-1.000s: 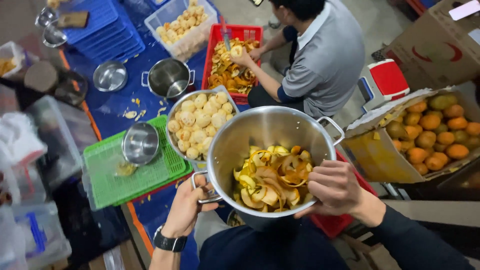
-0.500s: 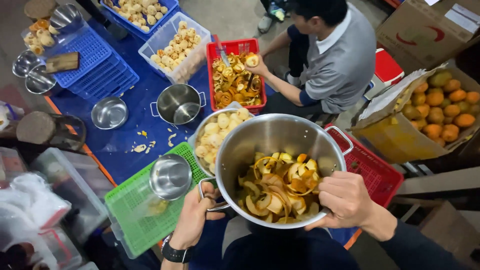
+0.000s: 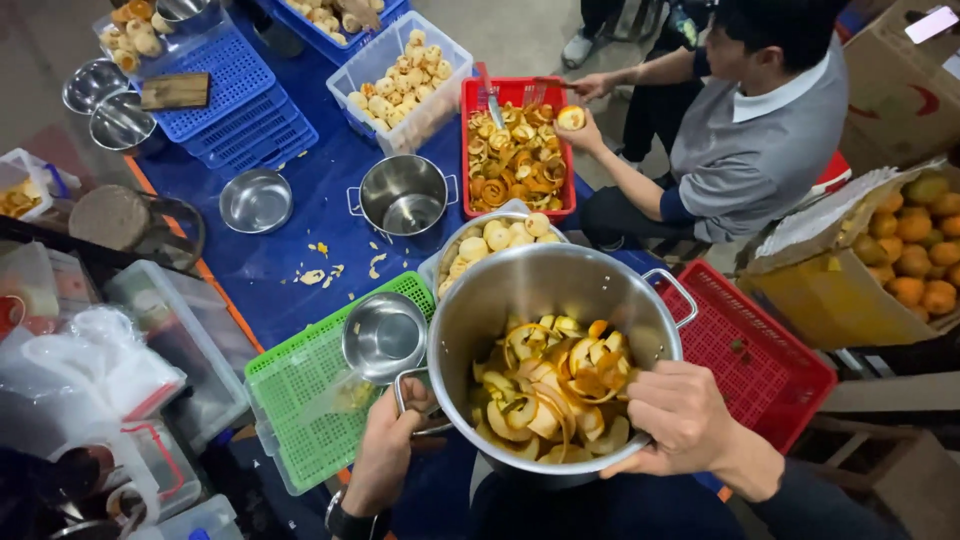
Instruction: Peeling citrus fruits with a knife and collecting the peels and peeled fruit into separate containers.
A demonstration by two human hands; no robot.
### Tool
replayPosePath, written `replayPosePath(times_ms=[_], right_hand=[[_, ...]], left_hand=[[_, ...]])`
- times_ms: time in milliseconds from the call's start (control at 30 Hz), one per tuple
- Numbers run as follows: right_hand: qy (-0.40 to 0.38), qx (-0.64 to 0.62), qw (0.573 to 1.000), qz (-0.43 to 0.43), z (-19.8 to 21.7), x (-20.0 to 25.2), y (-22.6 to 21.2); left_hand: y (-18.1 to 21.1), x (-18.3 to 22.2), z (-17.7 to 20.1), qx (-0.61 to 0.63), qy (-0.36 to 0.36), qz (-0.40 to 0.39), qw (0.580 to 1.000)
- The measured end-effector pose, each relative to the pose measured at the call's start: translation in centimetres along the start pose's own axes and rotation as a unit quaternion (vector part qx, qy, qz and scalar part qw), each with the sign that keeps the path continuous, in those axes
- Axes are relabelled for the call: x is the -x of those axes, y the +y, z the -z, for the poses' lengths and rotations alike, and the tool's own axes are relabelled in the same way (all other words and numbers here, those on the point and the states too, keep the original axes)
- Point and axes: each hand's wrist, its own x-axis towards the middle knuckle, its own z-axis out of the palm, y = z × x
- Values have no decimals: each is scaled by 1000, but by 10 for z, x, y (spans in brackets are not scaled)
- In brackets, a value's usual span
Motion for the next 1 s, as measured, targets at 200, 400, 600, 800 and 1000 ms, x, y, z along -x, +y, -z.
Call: replayPosePath(times_ms=[200, 400, 600, 800, 1000], right_hand=[[-18, 2, 1000, -6, -11, 11, -2], [11, 28, 999, -38, -12, 33, 11], [17, 47, 995, -92, 11, 51, 29], [20, 88, 990, -108, 24, 76, 63], [22, 83, 990, -109, 25, 99, 106]], left_hand=[[0, 6, -6, 40, 39, 32, 998], [14, -7, -38, 94, 23, 33, 995], [28, -33, -87, 88, 16, 43, 995], [33, -55, -138, 116, 33, 34, 992], [0, -85, -168, 131, 32, -11, 991]])
